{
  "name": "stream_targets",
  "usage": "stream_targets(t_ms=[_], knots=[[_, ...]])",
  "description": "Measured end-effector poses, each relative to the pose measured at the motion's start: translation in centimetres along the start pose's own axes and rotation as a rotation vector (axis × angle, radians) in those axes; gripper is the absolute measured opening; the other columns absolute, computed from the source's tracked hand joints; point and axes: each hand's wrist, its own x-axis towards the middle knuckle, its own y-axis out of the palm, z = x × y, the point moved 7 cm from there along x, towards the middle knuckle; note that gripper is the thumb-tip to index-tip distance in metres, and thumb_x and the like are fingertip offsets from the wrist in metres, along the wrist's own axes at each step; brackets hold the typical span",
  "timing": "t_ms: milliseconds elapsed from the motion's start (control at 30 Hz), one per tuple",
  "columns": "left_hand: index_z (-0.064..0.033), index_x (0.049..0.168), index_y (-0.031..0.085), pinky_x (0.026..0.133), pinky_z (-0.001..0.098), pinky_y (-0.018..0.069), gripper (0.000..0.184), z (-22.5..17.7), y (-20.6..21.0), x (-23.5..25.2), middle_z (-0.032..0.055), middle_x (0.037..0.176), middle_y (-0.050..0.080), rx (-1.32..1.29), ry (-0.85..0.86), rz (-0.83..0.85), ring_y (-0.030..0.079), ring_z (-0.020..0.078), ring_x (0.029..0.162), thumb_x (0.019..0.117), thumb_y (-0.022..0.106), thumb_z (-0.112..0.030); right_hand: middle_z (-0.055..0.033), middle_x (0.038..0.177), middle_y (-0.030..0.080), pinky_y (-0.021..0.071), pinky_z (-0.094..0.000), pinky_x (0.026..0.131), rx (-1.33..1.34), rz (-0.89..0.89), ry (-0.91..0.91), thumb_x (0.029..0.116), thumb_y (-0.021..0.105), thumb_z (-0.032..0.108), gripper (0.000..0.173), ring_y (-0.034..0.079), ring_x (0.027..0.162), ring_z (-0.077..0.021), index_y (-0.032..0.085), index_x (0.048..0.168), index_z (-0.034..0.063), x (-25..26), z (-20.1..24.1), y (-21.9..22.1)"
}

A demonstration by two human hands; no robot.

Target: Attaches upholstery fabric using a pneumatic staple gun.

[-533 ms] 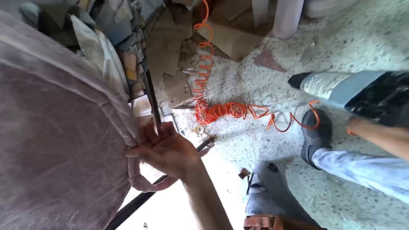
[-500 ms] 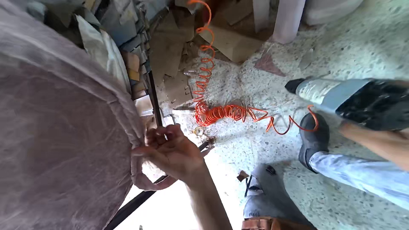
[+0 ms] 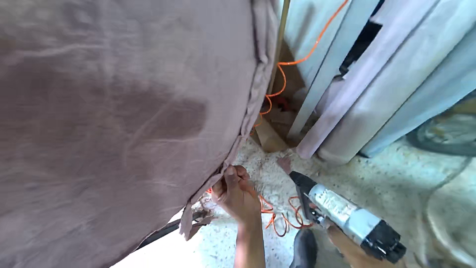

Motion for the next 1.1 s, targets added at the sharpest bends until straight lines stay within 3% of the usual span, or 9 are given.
stream_targets(t_ms=[100,233,333,400,467,567,733,967,1100], knots=[[-0.007,0.099,0.071,0.062,0.0308,0.0607,0.004,0.4,-1.0,0.4,0.0096,0.079,0.07,0.008,0.078,0.014,0.07,0.0181,0.069,0.0977,0.068,-0.008,-0.0169,0.11,0.071,0.0614,-0.0462,0.079,0.064,0.064,-0.004,0.0911,0.073,0.02,0.048,0.071,0.087,-0.0244,0.059,0.13,-0.0039,0.7,0.7,1.9],[-0.0081,0.097,0.072,0.062,0.0334,0.0604,0.004,0.5,-1.6,0.7,0.01,0.078,0.07,-0.026,0.082,-0.015,0.069,0.0197,0.067,0.0943,0.071,-0.005,-0.0086,0.088,0.068,0.0592,-0.0412,0.07,0.129,0.102,-0.006,0.0929,0.072,0.022,0.034,0.066,0.072,-0.0178,0.063,0.117,-0.0001,1.5,4.1,5.0],[-0.0092,0.1,0.073,0.069,0.0329,0.0621,0.008,0.3,-1.5,1.1,0.0084,0.084,0.073,-0.027,0.102,0.002,0.071,0.0177,0.073,0.0925,0.074,-0.005,-0.0086,0.101,0.072,0.0626,-0.0373,0.08,0.066,0.084,-0.205,0.0898,0.078,0.027,0.042,0.071,0.088,-0.0157,0.066,0.12,0.0001,3.6,7.5,7.0],[-0.0081,0.097,0.074,0.067,0.0311,0.0632,0.008,0.2,-1.4,1.4,0.0078,0.083,0.074,0.007,0.095,-0.038,0.073,0.0163,0.072,0.09,0.076,-0.004,-0.0094,0.11,0.072,0.0617,-0.0366,0.088,0.025,0.112,-0.335,0.0897,0.079,0.028,0.044,0.07,0.1,-0.0162,0.067,0.121,0.0,5.0,8.9,8.1],[-0.0098,0.093,0.075,0.068,0.0312,0.0638,0.013,0.3,-1.7,1.7,0.0059,0.083,0.075,0.043,0.049,-0.104,0.074,0.0152,0.074,0.0848,0.079,-0.001,-0.0072,0.112,0.072,0.0618,-0.0374,0.088,-0.026,0.126,-0.358,0.0888,0.077,0.025,0.039,0.071,0.1,-0.0163,0.069,0.121,0.0044,6.2,10.2,8.7],[-0.0181,0.098,0.074,0.078,0.0307,0.0634,0.027,0.9,-2.2,2.3,-0.0017,0.091,0.076,0.065,0.022,-0.134,0.073,0.0097,0.085,0.0772,0.087,-0.006,-0.0065,0.116,0.072,0.0599,-0.0371,0.092,-0.146,0.108,-0.385,0.0887,0.074,0.025,0.04,0.07,0.105,-0.015,0.07,0.123,0.0061,7.1,11.2,9.1],[-0.0246,0.098,0.074,0.08,0.0258,0.0615,0.023,1.1,-2.3,2.4,-0.0078,0.092,0.076,0.089,0.073,-0.057,0.072,0.0041,0.088,0.0811,0.085,-0.013,-0.0076,0.116,0.073,0.0589,-0.0379,0.095,-0.238,0.053,-0.413,0.0893,0.073,0.027,0.038,0.069,0.108,-0.0157,0.072,0.122,0.0075,7.0,9.8,8.2],[-0.0279,0.105,0.074,0.085,0.0253,0.061,0.027,1.2,-2.0,2.6,-0.0096,0.098,0.076,0.032,0.049,0.021,0.072,0.0036,0.094,0.0839,0.083,-0.013,-0.0119,0.111,0.074,0.0587,-0.0309,0.092,-0.156,0.08,-0.432,0.0915,0.071,0.019,0.033,0.07,0.103,-0.0131,0.071,0.119,0.0005,7.1,11.8,8.6],[-0.0244,0.104,0.076,0.083,0.0279,0.0624,0.035,1.5,-2.0,2.8,-0.0052,0.098,0.077,-0.029,-0.024,0.025,0.073,0.0065,0.092,0.0785,0.084,-0.002,-0.0102,0.123,0.071,0.0577,-0.033,0.097,-0.222,0.114,-0.484,0.0906,0.074,0.021,0.043,0.069,0.111,-0.0143,0.067,0.131,0.007,7.3,12.1,8.4]])
